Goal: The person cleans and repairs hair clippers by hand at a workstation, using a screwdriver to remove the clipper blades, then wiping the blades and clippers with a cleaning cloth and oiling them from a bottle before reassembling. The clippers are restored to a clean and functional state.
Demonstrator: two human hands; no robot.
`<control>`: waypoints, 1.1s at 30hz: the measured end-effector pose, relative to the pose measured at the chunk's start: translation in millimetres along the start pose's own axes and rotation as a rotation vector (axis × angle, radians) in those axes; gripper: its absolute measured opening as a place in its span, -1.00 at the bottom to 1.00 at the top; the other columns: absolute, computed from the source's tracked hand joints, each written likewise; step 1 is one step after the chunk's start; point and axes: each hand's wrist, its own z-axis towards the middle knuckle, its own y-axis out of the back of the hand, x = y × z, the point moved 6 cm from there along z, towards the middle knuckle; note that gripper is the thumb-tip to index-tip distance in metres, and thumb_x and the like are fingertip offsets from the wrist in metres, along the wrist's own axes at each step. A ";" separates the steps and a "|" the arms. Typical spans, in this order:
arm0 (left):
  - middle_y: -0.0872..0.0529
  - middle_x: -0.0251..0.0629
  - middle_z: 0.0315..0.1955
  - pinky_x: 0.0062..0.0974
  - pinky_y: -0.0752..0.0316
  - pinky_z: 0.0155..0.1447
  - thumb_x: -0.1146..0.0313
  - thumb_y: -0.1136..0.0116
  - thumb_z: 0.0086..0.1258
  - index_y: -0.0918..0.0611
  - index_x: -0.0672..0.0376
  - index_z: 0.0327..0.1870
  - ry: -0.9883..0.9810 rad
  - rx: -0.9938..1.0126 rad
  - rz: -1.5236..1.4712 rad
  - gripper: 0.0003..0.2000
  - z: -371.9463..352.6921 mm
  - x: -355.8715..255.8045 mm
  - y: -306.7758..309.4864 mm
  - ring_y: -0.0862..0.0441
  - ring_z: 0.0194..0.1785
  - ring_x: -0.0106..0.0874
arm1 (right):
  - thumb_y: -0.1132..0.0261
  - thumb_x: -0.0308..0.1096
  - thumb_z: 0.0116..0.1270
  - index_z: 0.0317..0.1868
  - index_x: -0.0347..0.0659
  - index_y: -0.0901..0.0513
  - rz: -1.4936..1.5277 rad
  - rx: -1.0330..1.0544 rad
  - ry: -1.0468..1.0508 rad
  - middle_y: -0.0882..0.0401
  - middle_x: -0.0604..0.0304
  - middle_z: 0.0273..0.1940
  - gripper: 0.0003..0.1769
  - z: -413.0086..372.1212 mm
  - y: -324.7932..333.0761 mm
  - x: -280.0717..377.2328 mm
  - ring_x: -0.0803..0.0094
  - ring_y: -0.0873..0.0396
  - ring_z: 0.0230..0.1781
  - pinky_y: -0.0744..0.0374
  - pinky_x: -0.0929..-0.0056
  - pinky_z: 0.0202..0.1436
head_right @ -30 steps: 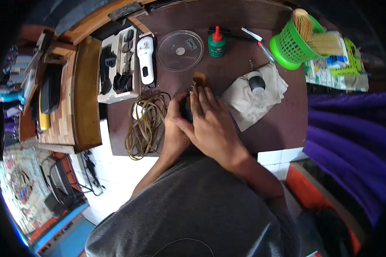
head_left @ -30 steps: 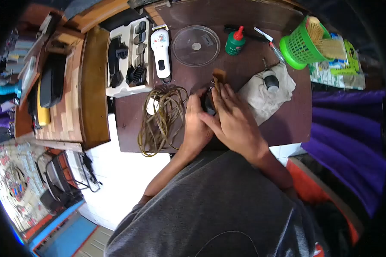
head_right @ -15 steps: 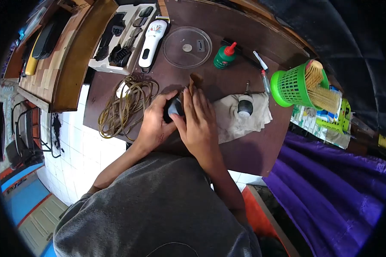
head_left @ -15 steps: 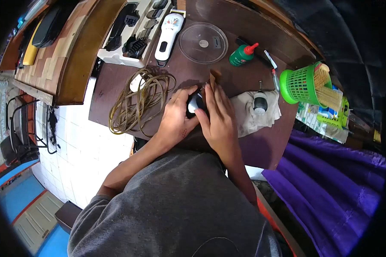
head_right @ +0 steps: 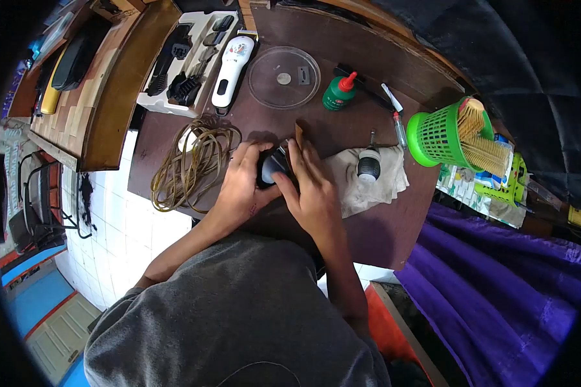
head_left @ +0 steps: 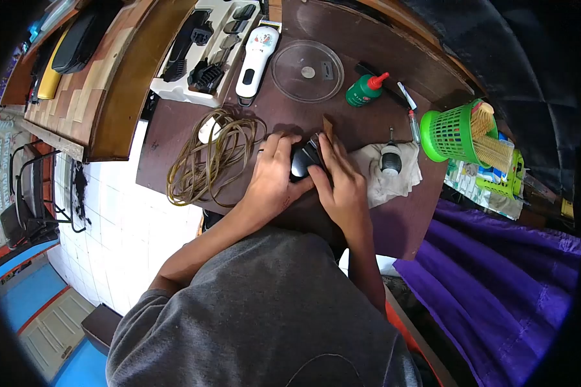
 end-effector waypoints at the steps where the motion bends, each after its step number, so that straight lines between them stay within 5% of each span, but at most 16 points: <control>1: -0.53 0.10 0.09 -0.08 -0.46 0.22 0.37 -0.53 0.03 -0.46 0.34 0.23 -0.013 0.008 0.022 -0.30 0.7 -1.6 0.5 -0.50 0.15 0.12 | -0.32 -0.20 0.43 0.28 -0.42 -0.55 0.031 0.001 -0.035 -0.55 -0.27 0.25 -0.46 -5.9 5.5 0.9 -0.15 -0.55 0.27 -0.52 0.12 0.29; 6: -0.52 0.10 0.03 -0.09 -0.48 0.19 0.27 -0.53 0.06 -0.47 0.37 0.20 -0.068 0.092 0.258 -0.32 4.4 -8.8 -4.9 -0.51 0.10 0.09 | -0.41 -0.30 0.35 0.01 -0.35 -0.75 0.195 0.049 -0.150 -0.75 -0.12 -0.05 -0.68 -12.7 41.1 4.7 0.06 -0.73 0.05 -0.61 0.29 0.13; 7: -0.53 0.10 0.00 -0.09 -0.50 0.16 0.24 -0.53 0.08 -0.48 0.38 0.18 -0.062 0.099 0.328 -0.33 5.4 -8.5 -6.4 -0.52 0.08 0.09 | -0.38 -0.34 0.38 0.04 -0.33 -0.74 0.277 0.114 -0.399 -0.76 -0.06 -0.07 -0.70 -17.8 49.3 2.2 0.19 -0.76 -0.03 -0.62 0.37 0.04; 11: -0.56 0.06 -0.05 -0.05 -0.50 0.09 0.21 -0.51 0.13 -0.51 0.33 0.15 -0.037 0.130 0.290 -0.38 5.5 -6.4 -7.0 -0.57 0.00 0.07 | -0.29 -0.41 0.46 0.23 -0.30 -0.58 0.209 -0.304 -0.203 -0.76 -0.01 -0.09 -0.63 -20.2 64.0 -9.2 0.30 -0.74 -0.06 -0.61 0.42 0.02; 13: -0.55 0.06 -0.07 -0.04 -0.52 0.05 0.15 -0.48 0.18 -0.50 0.34 0.11 -0.016 0.172 0.271 -0.41 5.6 -6.0 -4.5 -0.59 -0.03 0.08 | -0.26 -0.46 0.48 0.34 -0.32 -0.44 0.502 -0.288 -0.461 -0.72 -0.01 -0.03 -0.54 -25.8 62.7 -10.4 0.35 -0.70 0.01 -0.60 0.44 0.05; 16: -0.55 0.08 -0.05 -0.06 -0.54 0.03 0.17 -0.49 0.19 -0.50 0.35 0.10 0.054 0.216 0.217 -0.42 2.0 -11.3 3.1 -0.60 -0.04 0.10 | -0.22 -0.50 0.50 0.40 -0.34 -0.34 0.669 -0.334 -0.257 -0.67 -0.03 0.03 -0.49 -20.8 60.0 4.6 0.43 -0.65 0.04 -0.58 0.48 0.07; 20: -0.54 0.10 -0.02 -0.05 -0.58 0.02 0.16 -0.51 0.16 -0.46 0.36 0.10 0.028 0.288 0.126 -0.38 -3.4 -10.9 5.0 -0.61 -0.05 0.12 | -0.39 -0.25 0.38 0.11 -0.27 -0.64 0.480 -0.086 -0.234 -0.65 0.00 0.09 -0.63 -18.6 27.7 -2.3 0.14 -0.65 0.11 -0.54 0.30 0.19; 23: -0.53 0.07 0.04 -0.07 -0.56 0.06 0.22 -0.53 0.10 -0.47 0.36 0.16 -0.110 0.205 0.121 -0.34 -11.4 -3.4 5.4 -0.59 0.01 0.09 | -0.34 -0.12 0.43 0.35 -0.32 -0.45 0.402 -0.141 -0.156 -0.66 -0.06 0.14 -0.38 -21.6 21.3 6.5 0.05 -0.53 0.26 -0.44 0.20 0.31; 25: -0.53 0.02 0.07 -0.10 -0.52 0.11 0.27 -0.55 0.01 -0.49 0.33 0.19 -0.216 0.135 0.376 -0.30 -14.3 -10.0 14.2 -0.55 0.08 0.03 | -0.30 -0.06 0.46 0.40 -0.36 -0.38 0.371 -0.070 -0.133 -0.65 -0.06 0.18 -0.32 -28.1 13.6 9.4 0.04 -0.49 0.30 -0.39 0.17 0.35; 26: -0.54 -0.02 0.06 -0.13 -0.49 0.16 0.28 -0.57 -0.05 -0.52 0.31 0.16 -0.120 0.179 0.338 -0.30 -14.8 -3.7 13.1 -0.52 0.12 -0.01 | -0.25 -0.01 0.48 0.44 -0.40 -0.30 0.342 -0.019 -0.105 -0.64 -0.06 0.22 -0.25 -30.9 9.4 11.0 0.03 -0.45 0.33 -0.34 0.15 0.39; 29: -0.54 -0.03 0.04 -0.12 -0.50 0.15 0.27 -0.59 -0.07 -0.52 0.32 0.16 -0.119 0.187 0.368 -0.29 -16.2 -1.0 11.1 -0.53 0.10 -0.02 | -0.12 -0.03 0.56 0.48 -0.45 -0.23 0.097 0.008 -0.003 -0.60 0.03 0.30 -0.27 -43.3 -0.7 15.3 0.04 -0.40 0.40 -0.22 0.08 0.46; 33: -0.54 -0.03 0.02 -0.14 -0.52 0.14 0.25 -0.59 -0.08 -0.52 0.33 0.17 -0.147 0.169 0.344 -0.27 -15.2 -2.2 10.7 -0.54 0.10 -0.04 | -0.10 -0.07 0.56 0.50 -0.45 -0.19 0.148 -0.027 -0.109 -0.58 0.02 0.32 -0.27 -31.9 -6.6 14.8 0.03 -0.38 0.43 -0.23 0.08 0.46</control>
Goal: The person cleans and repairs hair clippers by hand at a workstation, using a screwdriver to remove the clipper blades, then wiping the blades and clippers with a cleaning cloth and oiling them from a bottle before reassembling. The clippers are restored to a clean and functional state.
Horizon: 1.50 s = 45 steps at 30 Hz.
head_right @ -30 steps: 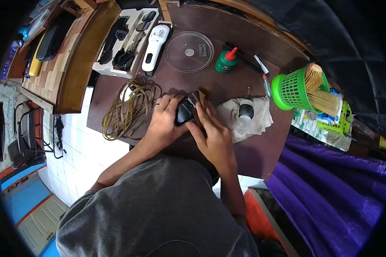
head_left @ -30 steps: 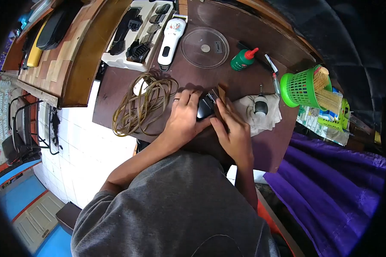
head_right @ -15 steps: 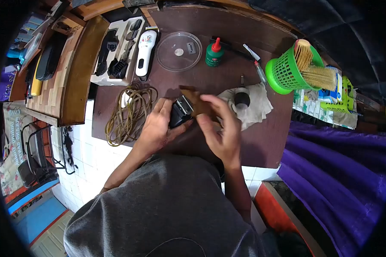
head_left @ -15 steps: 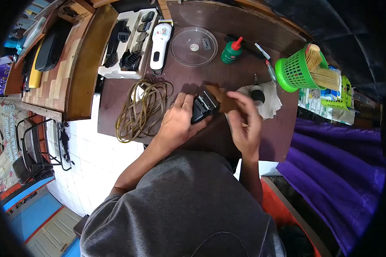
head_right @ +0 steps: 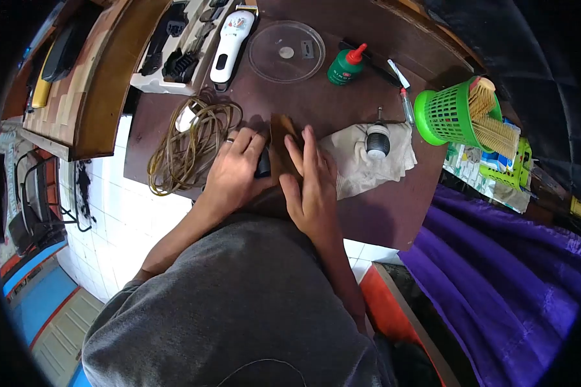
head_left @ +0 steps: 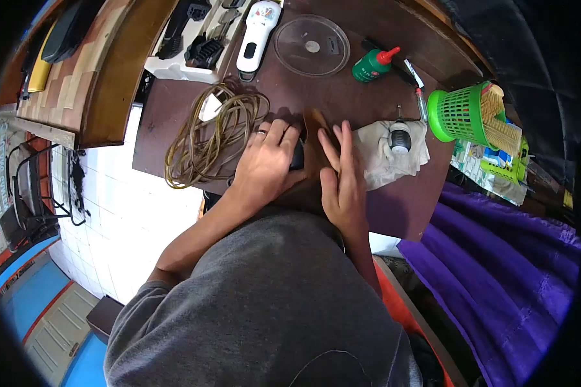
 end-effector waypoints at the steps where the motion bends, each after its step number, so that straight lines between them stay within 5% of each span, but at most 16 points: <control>1: -0.54 -0.03 0.02 -0.14 -0.52 0.14 0.25 -0.59 -0.08 -0.52 0.33 0.17 0.006 0.001 -0.008 -0.27 -0.1 0.1 -2.1 -0.54 0.10 -0.04 | -0.09 -0.09 0.56 0.51 -0.46 -0.18 -0.016 0.009 0.021 -0.56 -0.01 0.33 -0.27 5.1 -2.5 -0.9 0.01 -0.38 0.43 -0.22 0.08 0.47; 6: -0.54 -0.04 0.02 -0.15 -0.52 0.15 0.27 -0.59 -0.09 -0.51 0.32 0.17 0.104 0.037 -0.071 -0.26 -0.9 4.2 -3.1 -0.55 0.10 -0.04 | -0.05 -0.15 0.57 0.50 -0.47 -0.21 -0.072 0.043 0.118 -0.47 -0.15 0.39 -0.32 0.4 -0.4 8.5 0.01 -0.40 0.42 -0.20 0.03 0.48; 25: -0.53 -0.07 0.00 -0.18 -0.51 0.13 0.22 -0.59 -0.10 -0.51 0.27 0.16 0.035 0.003 -0.073 -0.27 -0.6 8.3 -6.3 -0.54 0.08 -0.06 | -0.13 -0.23 0.52 0.40 -0.34 -0.47 -0.229 0.069 0.097 -0.48 -0.10 0.38 -0.46 4.9 -10.0 4.7 -0.07 -0.28 0.52 -0.14 -0.07 0.53; 32: -0.54 -0.05 0.00 -0.17 -0.51 0.14 0.22 -0.56 -0.05 -0.51 0.28 0.19 0.101 0.035 -0.112 -0.28 0.4 6.8 -2.7 -0.54 0.09 -0.06 | -0.22 -0.25 0.47 0.43 -0.19 -0.49 -0.222 0.036 0.020 -0.14 -0.26 0.54 -0.45 10.1 -8.0 -0.6 -0.26 -0.08 0.57 -0.20 -0.10 0.52; 35: -0.53 -0.06 0.03 -0.18 -0.50 0.17 0.20 -0.57 -0.04 -0.51 0.27 0.21 0.089 0.051 -0.093 -0.26 0.0 7.5 -2.4 -0.53 0.11 -0.07 | -0.07 -0.28 0.53 0.41 -0.20 -0.51 -0.166 0.076 -0.019 -0.05 -0.29 0.57 -0.51 -2.8 0.5 -2.3 -0.29 -0.06 0.58 -0.16 -0.05 0.56; 45: -0.53 -0.06 0.11 -0.18 -0.49 0.24 0.23 -0.57 -0.06 -0.51 0.25 0.21 0.084 0.099 -0.090 -0.26 2.1 9.0 -3.7 -0.52 0.18 -0.05 | -0.24 -0.22 0.46 0.42 -0.04 -0.52 -0.194 0.075 -0.017 -0.09 -0.20 0.57 -0.47 8.0 -6.3 -14.7 -0.25 -0.10 0.57 -0.22 -0.07 0.50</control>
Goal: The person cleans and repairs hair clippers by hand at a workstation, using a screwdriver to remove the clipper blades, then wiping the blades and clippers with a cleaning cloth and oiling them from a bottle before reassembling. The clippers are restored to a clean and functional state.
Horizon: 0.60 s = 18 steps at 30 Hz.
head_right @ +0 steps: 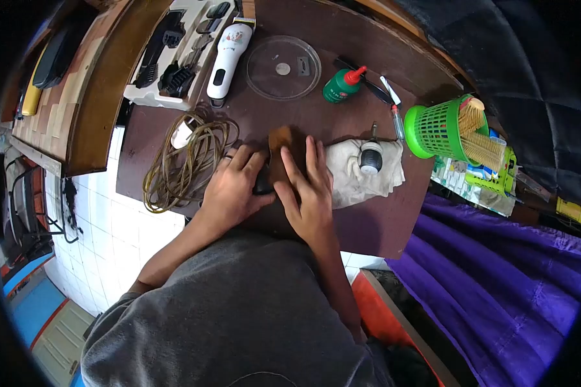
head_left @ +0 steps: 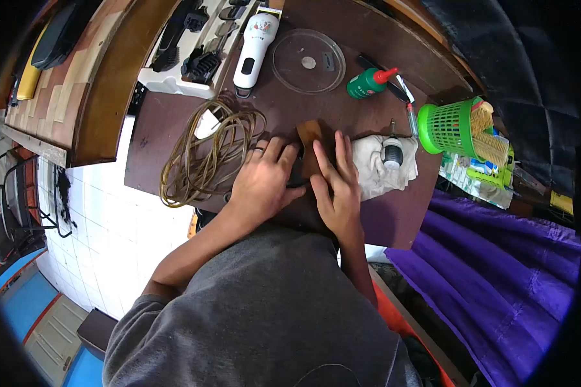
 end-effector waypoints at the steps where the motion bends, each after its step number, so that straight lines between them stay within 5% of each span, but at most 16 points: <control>1: -0.53 -0.05 0.08 -0.19 -0.48 0.22 0.20 -0.56 -0.01 -0.51 0.24 0.21 0.002 0.004 -0.004 -0.28 -0.1 0.1 0.1 -0.53 0.17 -0.07 | -0.26 -0.23 0.44 0.42 -0.06 -0.53 0.046 0.006 -0.006 -0.10 -0.20 0.57 -0.46 -5.6 2.7 0.6 -0.23 -0.11 0.57 -0.22 -0.06 0.51; 18: -0.52 -0.02 0.07 -0.14 -0.52 0.16 0.27 -0.57 -0.06 -0.51 0.29 0.22 -0.018 -0.004 -0.025 -0.25 2.9 -5.1 2.0 -0.54 0.11 -0.01 | -0.36 -0.22 0.37 0.39 -0.19 -0.52 0.067 0.002 -0.030 -0.30 -0.21 0.48 -0.40 -19.9 12.0 10.8 -0.16 -0.36 0.45 -0.38 0.06 0.43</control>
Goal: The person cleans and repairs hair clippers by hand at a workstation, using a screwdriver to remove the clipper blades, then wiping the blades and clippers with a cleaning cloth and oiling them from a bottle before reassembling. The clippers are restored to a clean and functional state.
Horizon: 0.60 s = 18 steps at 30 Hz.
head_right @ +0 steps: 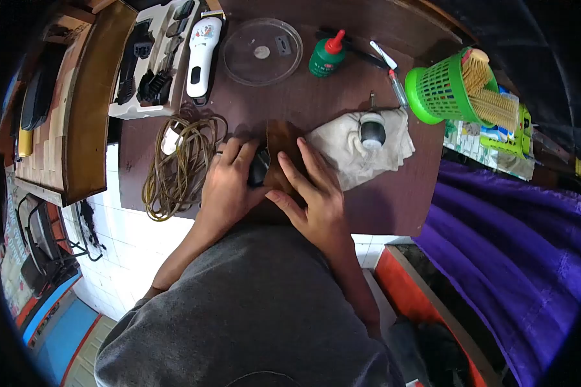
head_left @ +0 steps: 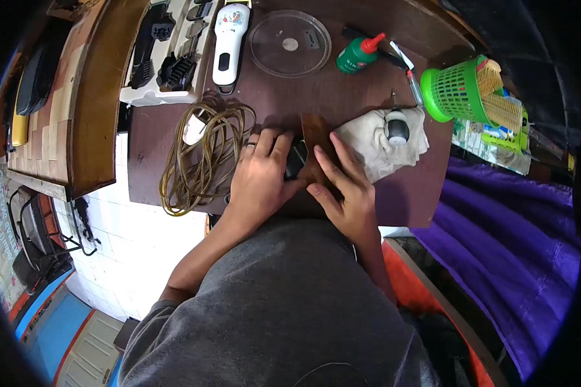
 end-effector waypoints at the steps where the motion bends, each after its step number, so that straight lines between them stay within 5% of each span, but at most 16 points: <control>1: -0.52 -0.02 0.07 -0.14 -0.52 0.16 0.26 -0.57 -0.07 -0.51 0.29 0.23 -0.003 0.008 0.016 -0.25 0.3 0.3 -0.4 -0.54 0.11 -0.01 | -0.37 -0.13 0.37 0.38 -0.21 -0.53 0.032 -0.016 0.002 -0.33 -0.24 0.45 -0.37 0.6 -0.6 0.1 -0.18 -0.39 0.41 -0.40 0.03 0.41; 6: -0.52 -0.02 0.07 -0.15 -0.52 0.16 0.27 -0.55 -0.06 -0.49 0.27 0.24 -0.008 -0.001 0.056 -0.25 0.5 2.4 -4.7 -0.54 0.10 -0.01 | -0.41 -0.01 0.33 0.41 -0.33 -0.44 -0.097 -0.031 -0.020 -0.36 -0.33 0.39 -0.22 17.5 -11.7 3.3 -0.20 -0.42 0.38 -0.43 0.02 0.40; 18: -0.52 0.02 0.05 -0.10 -0.49 0.18 0.36 -0.33 0.10 -0.48 0.34 0.25 -0.039 -0.110 0.144 -0.38 -5.5 1.9 -17.3 -0.48 0.11 0.08 | -0.29 -0.02 0.44 0.41 -0.49 -0.35 -0.220 -0.025 -0.007 -0.27 -0.37 0.44 -0.23 25.8 -20.9 16.0 -0.23 -0.33 0.44 -0.38 0.00 0.44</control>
